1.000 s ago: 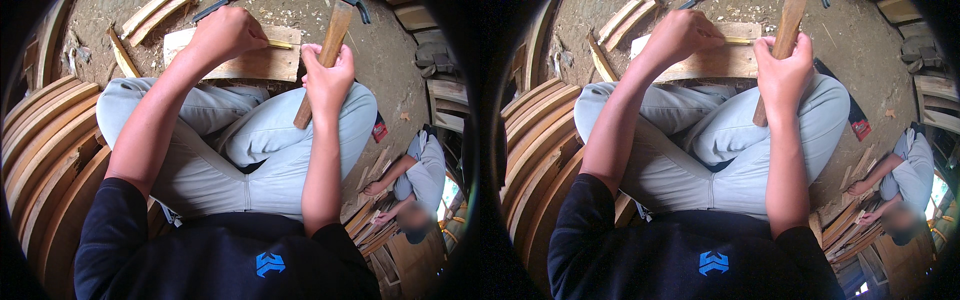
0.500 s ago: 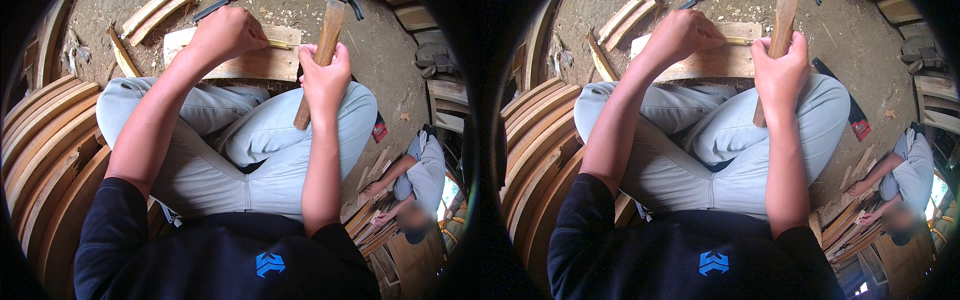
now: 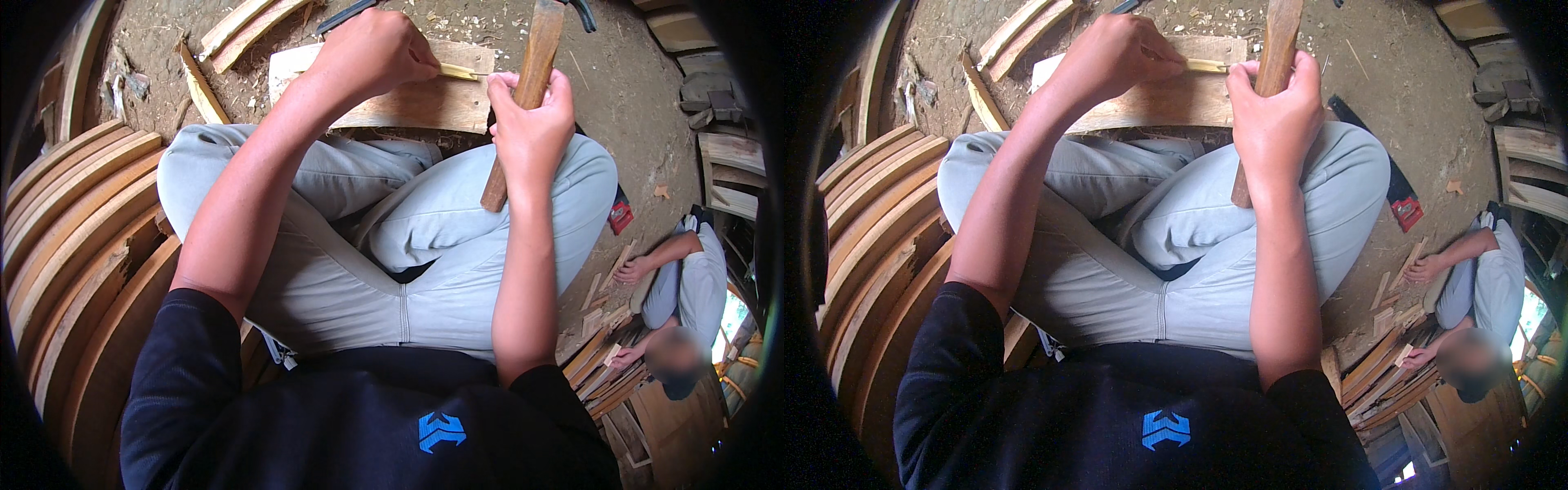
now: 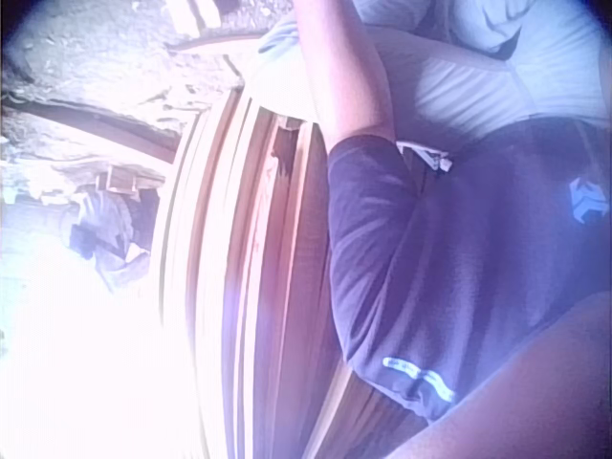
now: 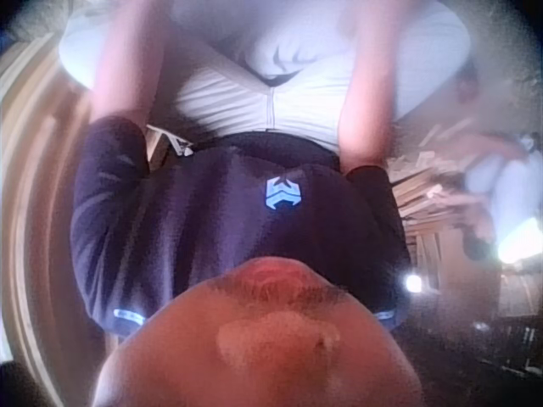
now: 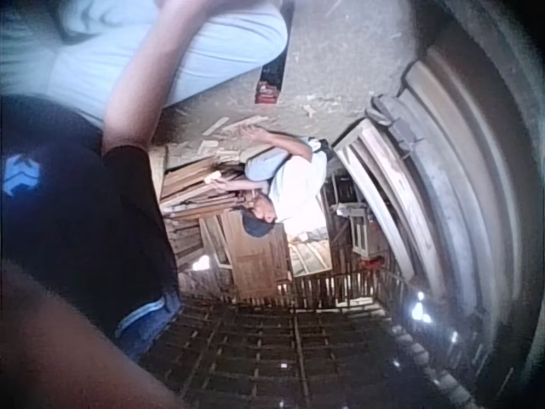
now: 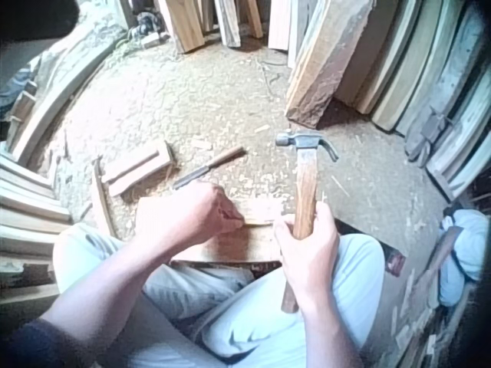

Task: The person sits cross-legged on the floor and assembles small wooden pieces into a frame. They use a hammer to drive nails into the wood, occasionally picking up additional pieces and adjusting the alignment of the frame.

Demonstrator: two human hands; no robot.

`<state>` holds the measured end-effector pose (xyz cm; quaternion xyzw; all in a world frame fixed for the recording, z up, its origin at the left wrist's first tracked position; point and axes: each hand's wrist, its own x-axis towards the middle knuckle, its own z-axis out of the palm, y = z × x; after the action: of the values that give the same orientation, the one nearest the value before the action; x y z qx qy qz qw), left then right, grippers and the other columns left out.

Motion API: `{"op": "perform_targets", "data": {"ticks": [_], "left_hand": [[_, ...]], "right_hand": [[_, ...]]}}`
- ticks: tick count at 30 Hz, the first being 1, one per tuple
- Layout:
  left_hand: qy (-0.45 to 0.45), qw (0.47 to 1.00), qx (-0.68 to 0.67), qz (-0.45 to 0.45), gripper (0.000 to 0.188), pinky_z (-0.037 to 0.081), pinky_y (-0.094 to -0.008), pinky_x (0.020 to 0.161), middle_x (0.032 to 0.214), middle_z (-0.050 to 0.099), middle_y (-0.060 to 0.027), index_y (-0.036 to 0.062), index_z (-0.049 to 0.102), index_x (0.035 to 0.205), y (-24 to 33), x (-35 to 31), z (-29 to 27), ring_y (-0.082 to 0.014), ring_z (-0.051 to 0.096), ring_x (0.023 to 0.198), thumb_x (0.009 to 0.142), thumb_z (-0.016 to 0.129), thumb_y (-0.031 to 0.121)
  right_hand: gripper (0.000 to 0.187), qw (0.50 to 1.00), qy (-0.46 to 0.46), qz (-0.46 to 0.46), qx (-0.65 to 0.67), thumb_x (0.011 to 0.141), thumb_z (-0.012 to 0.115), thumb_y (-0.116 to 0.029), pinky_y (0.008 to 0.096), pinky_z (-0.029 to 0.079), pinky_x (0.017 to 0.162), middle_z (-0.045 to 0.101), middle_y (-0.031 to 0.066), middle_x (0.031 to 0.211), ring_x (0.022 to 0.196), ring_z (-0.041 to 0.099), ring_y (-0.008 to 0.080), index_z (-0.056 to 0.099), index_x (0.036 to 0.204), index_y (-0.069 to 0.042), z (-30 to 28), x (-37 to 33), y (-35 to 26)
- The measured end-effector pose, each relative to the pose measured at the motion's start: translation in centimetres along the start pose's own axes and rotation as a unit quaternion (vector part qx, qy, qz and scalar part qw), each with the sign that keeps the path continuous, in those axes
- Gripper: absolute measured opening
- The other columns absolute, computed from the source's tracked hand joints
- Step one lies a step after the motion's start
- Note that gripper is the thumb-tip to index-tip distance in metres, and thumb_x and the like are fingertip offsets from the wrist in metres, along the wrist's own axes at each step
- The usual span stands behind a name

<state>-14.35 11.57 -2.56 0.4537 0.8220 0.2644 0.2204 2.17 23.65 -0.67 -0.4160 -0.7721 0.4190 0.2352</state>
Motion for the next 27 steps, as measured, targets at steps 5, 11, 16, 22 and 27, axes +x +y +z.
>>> {"op": "perform_targets", "data": {"ticks": [5,11,16,22,27], "left_hand": [[0.002,1.0,-0.002,-0.001,0.016,0.056,-0.0377,0.069,0.086,0.074,-0.0118,0.0125,0.082,0.09,-0.1,0.0,0.1,-0.0269,0.072,0.075,0.079,0.079,0.024],[-0.026,1.0,0.004,-0.001,0.027,0.056,-0.0365,0.072,0.09,0.073,-0.0104,0.0117,0.078,0.105,0.9,-0.1,-0.5,-0.0255,0.07,0.081,0.079,0.079,0.021],[0.055,0.984,-0.102,0.136,0.03,0.056,-0.0394,0.077,0.095,0.072,-0.013,0.0093,0.075,0.105,0.1,0.5,0.7,-0.0271,0.071,0.088,0.077,0.079,0.022],[0.078,0.963,-0.2,0.163,0.025,0.057,-0.0345,0.08,0.094,0.071,-0.0121,0.0066,0.074,0.106,1.5,0.7,3.1,-0.023,0.071,0.087,0.081,0.078,0.01],[0.106,0.945,-0.262,0.163,0.02,0.058,-0.0346,0.08,0.091,0.072,-0.0122,0.0042,0.073,0.102,1.7,0.5,4.5,-0.0221,0.073,0.085,0.083,0.076,0.006]], "right_hand": [[0.027,1.0,0.0,-0.008,-0.005,0.08,0.078,-0.009,0.0359,0.055,0.07,0.073,0.0094,0.081,0.074,0.073,0.0226,0.059,0.096,0.001,0.1,0.0,0.2],[0.031,1.0,0.0,-0.016,-0.017,0.079,0.078,-0.009,0.0373,0.055,0.072,0.074,0.0101,0.082,0.076,0.073,0.0245,0.058,0.101,0.001,0.1,-0.2,-0.1],[0.034,1.0,-0.011,-0.022,-0.008,0.08,0.079,-0.008,0.0369,0.055,0.075,0.074,0.01,0.084,0.077,0.073,0.0242,0.058,0.105,0.002,0.3,-0.3,-0.2],[0.037,1.0,-0.016,-0.005,0.014,0.08,0.08,-0.01,0.0366,0.054,0.076,0.074,0.0093,0.084,0.077,0.072,0.023,0.057,0.107,0.003,0.4,-0.3,-0.2],[0.037,1.0,-0.023,-0.019,0.004,0.081,0.08,-0.011,0.0365,0.054,0.074,0.074,0.0092,0.084,0.077,0.072,0.0222,0.057,0.106,0.002,0.4,-0.2,0.3]]}}
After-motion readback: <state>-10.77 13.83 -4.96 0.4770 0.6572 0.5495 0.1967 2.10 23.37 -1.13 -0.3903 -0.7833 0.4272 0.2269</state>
